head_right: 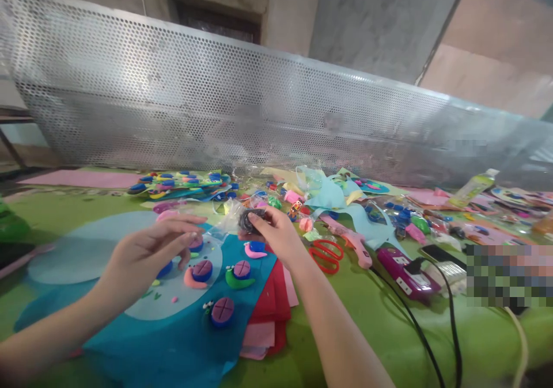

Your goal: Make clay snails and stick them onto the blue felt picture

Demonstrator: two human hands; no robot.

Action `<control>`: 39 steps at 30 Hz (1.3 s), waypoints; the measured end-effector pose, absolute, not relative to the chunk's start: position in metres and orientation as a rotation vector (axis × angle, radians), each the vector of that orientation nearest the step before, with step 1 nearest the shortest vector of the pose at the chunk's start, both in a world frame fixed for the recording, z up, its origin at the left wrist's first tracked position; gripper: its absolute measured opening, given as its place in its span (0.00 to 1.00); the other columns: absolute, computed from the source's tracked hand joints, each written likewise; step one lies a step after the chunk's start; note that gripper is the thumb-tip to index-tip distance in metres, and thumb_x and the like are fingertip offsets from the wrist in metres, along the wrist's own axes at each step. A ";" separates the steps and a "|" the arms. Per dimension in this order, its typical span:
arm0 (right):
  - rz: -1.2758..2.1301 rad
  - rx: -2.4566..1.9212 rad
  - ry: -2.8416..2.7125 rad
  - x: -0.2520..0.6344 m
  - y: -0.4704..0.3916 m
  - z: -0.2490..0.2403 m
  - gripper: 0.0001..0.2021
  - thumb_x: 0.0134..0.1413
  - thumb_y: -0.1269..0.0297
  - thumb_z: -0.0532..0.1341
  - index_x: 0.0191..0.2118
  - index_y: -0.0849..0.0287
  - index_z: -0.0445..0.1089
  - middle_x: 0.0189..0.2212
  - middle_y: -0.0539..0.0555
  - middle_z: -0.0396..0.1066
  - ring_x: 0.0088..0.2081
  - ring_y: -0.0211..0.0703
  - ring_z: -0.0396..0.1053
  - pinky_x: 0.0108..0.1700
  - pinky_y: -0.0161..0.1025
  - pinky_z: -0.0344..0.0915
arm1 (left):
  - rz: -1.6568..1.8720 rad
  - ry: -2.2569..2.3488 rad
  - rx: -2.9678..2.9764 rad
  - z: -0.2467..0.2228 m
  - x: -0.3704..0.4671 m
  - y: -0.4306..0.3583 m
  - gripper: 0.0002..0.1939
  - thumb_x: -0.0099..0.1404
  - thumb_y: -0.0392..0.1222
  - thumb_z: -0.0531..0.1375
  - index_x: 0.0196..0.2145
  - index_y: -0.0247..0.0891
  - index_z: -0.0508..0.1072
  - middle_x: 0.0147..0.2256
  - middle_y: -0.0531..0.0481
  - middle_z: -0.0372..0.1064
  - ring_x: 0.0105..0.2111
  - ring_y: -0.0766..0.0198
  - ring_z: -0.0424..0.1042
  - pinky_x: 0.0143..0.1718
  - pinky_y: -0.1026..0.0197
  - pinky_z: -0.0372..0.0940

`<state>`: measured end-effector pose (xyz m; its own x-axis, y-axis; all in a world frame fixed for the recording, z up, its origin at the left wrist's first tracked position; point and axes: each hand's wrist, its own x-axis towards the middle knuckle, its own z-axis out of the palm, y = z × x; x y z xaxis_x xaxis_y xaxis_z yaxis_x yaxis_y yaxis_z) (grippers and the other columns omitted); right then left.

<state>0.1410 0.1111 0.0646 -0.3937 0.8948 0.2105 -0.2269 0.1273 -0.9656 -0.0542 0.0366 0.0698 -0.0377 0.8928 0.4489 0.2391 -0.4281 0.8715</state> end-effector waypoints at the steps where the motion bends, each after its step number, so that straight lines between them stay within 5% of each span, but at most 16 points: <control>1: 1.438 -0.721 -1.424 0.142 0.113 0.064 0.17 0.39 0.51 0.66 0.30 0.58 0.65 0.27 0.49 0.69 0.27 0.41 0.71 0.34 0.43 0.71 | 1.458 1.171 1.612 0.068 -0.054 0.038 0.09 0.59 0.45 0.57 0.29 0.37 0.72 0.39 0.46 0.70 0.20 0.70 0.67 0.18 0.65 0.67; 6: 1.310 -0.864 -1.441 0.150 0.123 0.063 0.18 0.41 0.49 0.62 0.31 0.59 0.63 0.30 0.51 0.69 0.27 0.41 0.70 0.34 0.44 0.71 | 1.296 1.162 1.515 0.068 -0.054 0.043 0.13 0.62 0.49 0.54 0.35 0.38 0.71 0.29 0.50 0.71 0.19 0.68 0.68 0.19 0.64 0.67; 12: 0.872 -1.191 -1.584 0.165 0.130 0.064 0.12 0.48 0.56 0.58 0.34 0.59 0.64 0.30 0.53 0.68 0.31 0.44 0.69 0.34 0.44 0.67 | 1.038 1.489 2.137 0.067 -0.065 0.051 0.14 0.61 0.45 0.55 0.44 0.41 0.67 0.38 0.50 0.73 0.36 0.59 0.72 0.35 0.58 0.68; 17: 0.505 -1.431 -1.693 0.172 0.137 0.058 0.06 0.48 0.62 0.58 0.33 0.58 0.65 0.31 0.54 0.70 0.36 0.47 0.68 0.40 0.43 0.61 | 0.582 1.423 2.719 0.053 -0.060 0.049 0.26 0.65 0.35 0.47 0.60 0.45 0.46 0.44 0.53 0.72 0.51 0.54 0.62 0.48 0.48 0.58; 25: 0.300 -1.614 -1.856 0.174 0.142 0.052 0.06 0.51 0.64 0.58 0.35 0.58 0.66 0.34 0.54 0.72 0.37 0.45 0.68 0.37 0.37 0.60 | 0.460 1.401 2.832 0.052 -0.053 0.042 0.33 0.66 0.34 0.45 0.62 0.40 0.29 0.42 0.49 0.73 0.52 0.52 0.61 0.49 0.44 0.52; 33: 0.209 -1.837 -1.891 0.179 0.146 0.051 0.10 0.52 0.63 0.57 0.39 0.61 0.66 0.35 0.60 0.72 0.39 0.51 0.69 0.36 0.39 0.60 | 0.363 1.412 2.785 0.050 -0.050 0.042 0.35 0.65 0.33 0.45 0.61 0.44 0.25 0.44 0.50 0.72 0.51 0.50 0.61 0.51 0.35 0.47; 39: 0.160 -1.953 -1.909 0.180 0.145 0.051 0.10 0.54 0.64 0.56 0.41 0.62 0.65 0.36 0.61 0.72 0.42 0.50 0.69 0.38 0.40 0.61 | 0.449 1.441 2.785 0.047 -0.051 0.042 0.33 0.64 0.35 0.46 0.62 0.40 0.32 0.42 0.46 0.73 0.53 0.49 0.60 0.52 0.32 0.44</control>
